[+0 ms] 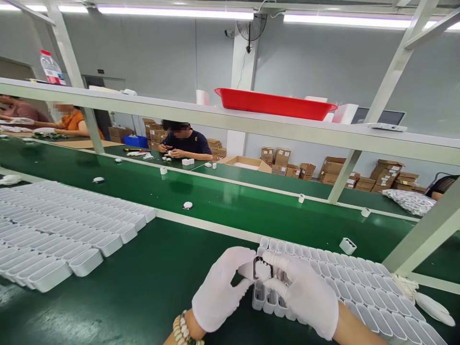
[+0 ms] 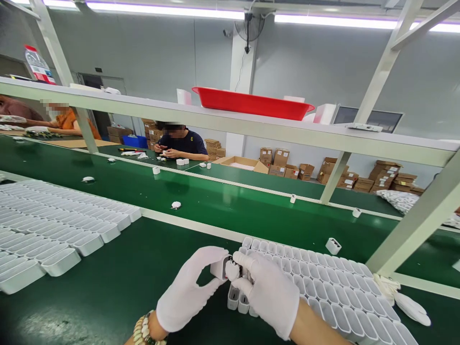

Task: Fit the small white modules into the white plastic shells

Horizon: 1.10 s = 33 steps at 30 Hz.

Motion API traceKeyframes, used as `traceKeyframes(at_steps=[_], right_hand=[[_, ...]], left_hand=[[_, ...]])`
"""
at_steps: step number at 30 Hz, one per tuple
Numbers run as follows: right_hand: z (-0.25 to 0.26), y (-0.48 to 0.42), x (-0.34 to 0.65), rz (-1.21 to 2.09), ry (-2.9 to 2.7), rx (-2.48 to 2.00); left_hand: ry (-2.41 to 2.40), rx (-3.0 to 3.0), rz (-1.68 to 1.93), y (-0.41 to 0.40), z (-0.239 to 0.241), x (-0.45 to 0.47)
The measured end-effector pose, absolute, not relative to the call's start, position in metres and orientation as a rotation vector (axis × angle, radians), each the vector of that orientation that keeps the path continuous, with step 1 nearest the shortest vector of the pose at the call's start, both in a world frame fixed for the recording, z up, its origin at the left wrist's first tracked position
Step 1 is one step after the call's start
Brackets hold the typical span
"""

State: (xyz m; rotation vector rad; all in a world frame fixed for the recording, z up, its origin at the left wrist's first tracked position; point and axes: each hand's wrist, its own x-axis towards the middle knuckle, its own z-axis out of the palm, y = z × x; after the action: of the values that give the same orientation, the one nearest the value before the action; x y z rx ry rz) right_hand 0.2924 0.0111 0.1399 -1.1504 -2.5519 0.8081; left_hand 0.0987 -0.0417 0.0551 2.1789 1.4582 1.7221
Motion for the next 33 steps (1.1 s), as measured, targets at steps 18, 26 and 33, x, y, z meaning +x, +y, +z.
traceKeyframes(at_steps=[18, 26, 33], right_hand=[[0.138, 0.025, 0.286, 1.047, -2.478, -1.023], [0.123, 0.035, 0.287, 1.773, -2.336, -0.692], [0.117, 0.030, 0.282, 1.620, -2.266, -0.750]], left_hand=[[1.451, 1.915, 1.568, -0.047, 0.051, 0.107], [1.369, 1.884, 1.491, -0.054, 0.053, 0.115], [1.461, 1.876, 1.525, -0.048, 0.051, 0.115]])
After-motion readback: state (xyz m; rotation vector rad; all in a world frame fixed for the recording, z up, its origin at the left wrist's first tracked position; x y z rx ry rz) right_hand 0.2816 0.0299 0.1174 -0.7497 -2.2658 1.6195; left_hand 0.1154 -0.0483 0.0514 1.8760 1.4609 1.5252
